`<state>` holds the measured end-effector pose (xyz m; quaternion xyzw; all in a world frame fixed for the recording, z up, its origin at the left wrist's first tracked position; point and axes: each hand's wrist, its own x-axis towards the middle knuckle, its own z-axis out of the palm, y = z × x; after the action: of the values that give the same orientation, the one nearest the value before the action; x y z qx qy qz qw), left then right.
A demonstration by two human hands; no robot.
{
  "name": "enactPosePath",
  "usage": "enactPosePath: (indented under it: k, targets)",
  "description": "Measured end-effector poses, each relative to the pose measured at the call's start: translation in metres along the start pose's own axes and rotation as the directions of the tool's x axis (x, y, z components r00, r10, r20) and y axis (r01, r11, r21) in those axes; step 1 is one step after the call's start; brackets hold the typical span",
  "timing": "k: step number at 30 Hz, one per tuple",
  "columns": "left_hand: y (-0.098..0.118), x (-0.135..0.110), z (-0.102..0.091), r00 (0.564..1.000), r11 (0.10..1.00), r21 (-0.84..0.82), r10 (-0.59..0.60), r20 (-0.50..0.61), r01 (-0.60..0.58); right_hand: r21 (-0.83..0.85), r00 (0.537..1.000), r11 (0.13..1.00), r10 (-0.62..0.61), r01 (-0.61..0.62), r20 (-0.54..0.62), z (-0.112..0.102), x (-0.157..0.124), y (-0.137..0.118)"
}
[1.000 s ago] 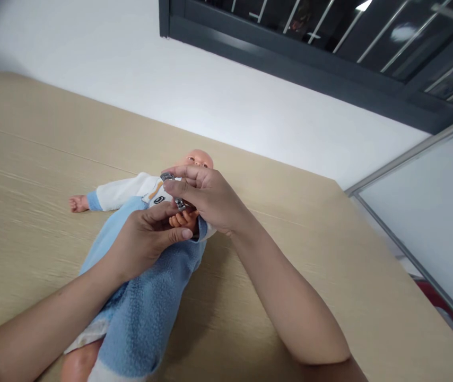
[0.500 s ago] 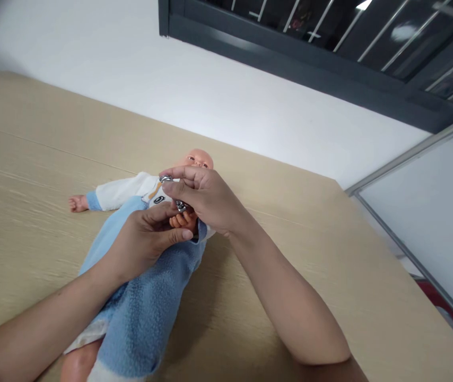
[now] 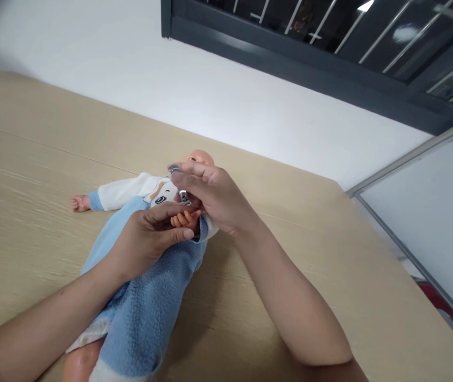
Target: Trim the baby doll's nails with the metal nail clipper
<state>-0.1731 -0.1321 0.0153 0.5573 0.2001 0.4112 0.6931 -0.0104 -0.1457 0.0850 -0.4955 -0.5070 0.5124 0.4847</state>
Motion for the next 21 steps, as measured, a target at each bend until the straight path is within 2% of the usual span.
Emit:
enactPosePath:
  k: [7,16,21]
  targets:
    - [-0.002,0.0005,-0.0007,0.999,0.999,-0.047,-0.024,0.035,0.025,-0.036,0.999,0.999,0.003,-0.002,0.033,0.0098,-0.0047,-0.0037]
    - [0.0,-0.0004,0.0009,0.999,1.0,-0.029,-0.003,0.038,0.004,-0.057,0.998,0.998,-0.01,0.014,0.069,0.0066,-0.0045,-0.0018]
    - [0.0012,0.0,0.0014,0.998,0.996,-0.078,-0.028,0.056,0.032,-0.052,0.996,0.999,0.005,-0.001,0.084,0.0053,-0.0045,-0.0004]
